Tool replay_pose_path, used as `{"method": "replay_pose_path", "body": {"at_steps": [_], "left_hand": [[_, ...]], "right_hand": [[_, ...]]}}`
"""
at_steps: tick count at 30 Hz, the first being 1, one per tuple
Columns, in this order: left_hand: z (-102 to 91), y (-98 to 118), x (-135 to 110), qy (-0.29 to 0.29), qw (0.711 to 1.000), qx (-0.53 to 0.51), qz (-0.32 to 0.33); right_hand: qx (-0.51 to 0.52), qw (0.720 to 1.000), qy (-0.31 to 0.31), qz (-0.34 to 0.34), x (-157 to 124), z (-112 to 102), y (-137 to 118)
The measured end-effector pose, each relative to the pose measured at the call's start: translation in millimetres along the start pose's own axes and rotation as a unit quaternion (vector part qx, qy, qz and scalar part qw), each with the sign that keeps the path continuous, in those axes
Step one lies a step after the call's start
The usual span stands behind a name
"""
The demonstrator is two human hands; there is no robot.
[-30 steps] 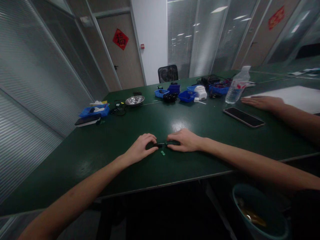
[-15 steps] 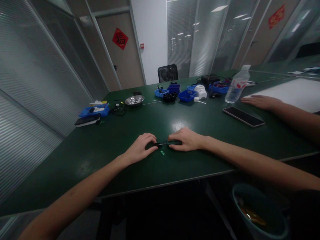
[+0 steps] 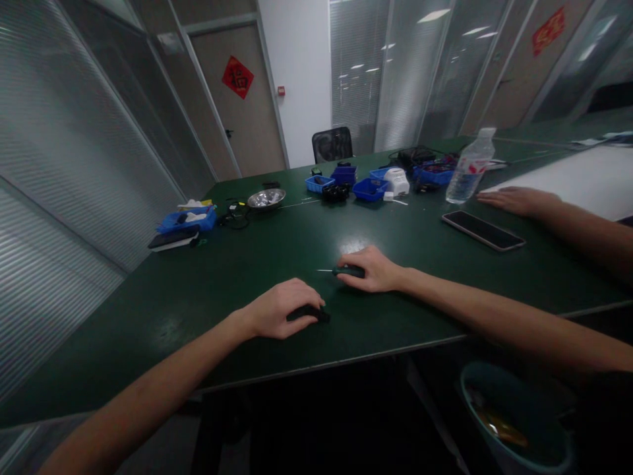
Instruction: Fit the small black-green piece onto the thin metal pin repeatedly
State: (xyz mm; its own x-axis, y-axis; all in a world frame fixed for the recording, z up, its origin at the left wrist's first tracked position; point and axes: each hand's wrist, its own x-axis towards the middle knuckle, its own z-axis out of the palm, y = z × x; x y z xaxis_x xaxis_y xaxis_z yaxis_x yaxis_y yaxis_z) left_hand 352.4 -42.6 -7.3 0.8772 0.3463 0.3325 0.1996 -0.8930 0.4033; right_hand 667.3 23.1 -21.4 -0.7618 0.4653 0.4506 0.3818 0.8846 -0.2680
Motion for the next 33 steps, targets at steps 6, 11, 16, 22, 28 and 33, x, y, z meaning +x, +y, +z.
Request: {"method": "replay_pose_path", "body": {"at_steps": [6,11,16,22,28,33], "left_hand": [[-12.2,-23.4,-16.8,-0.019,0.997,0.063,-0.037],[-67.1,-89.3,-99.6,0.016,0.955,0.175,-0.240],[-138.3,-126.5,-230.2,0.060,0.822,0.246,-0.510],[-173.8,-115.1,-311.4,0.106,0.675,0.303,-0.664],[-174.4,-110.2,-297.2,0.114,0.669,0.289,-0.675],[-176.7,-111.2,-305.7,0.101,0.667,0.300,-0.674]], "right_hand": [[0.014,1.000,-0.021,0.004,0.4,2.1,0.4],[0.010,1.000,-0.025,0.010,2.1,3.3,1.6],[0.019,0.999,-0.033,0.010,4.2,4.5,-0.1],[0.005,0.999,-0.044,0.016,4.7,3.3,-1.1],[0.003,0.998,-0.051,0.023,4.1,3.9,0.8],[-0.003,0.998,-0.058,0.029,4.4,3.9,1.4]]}}
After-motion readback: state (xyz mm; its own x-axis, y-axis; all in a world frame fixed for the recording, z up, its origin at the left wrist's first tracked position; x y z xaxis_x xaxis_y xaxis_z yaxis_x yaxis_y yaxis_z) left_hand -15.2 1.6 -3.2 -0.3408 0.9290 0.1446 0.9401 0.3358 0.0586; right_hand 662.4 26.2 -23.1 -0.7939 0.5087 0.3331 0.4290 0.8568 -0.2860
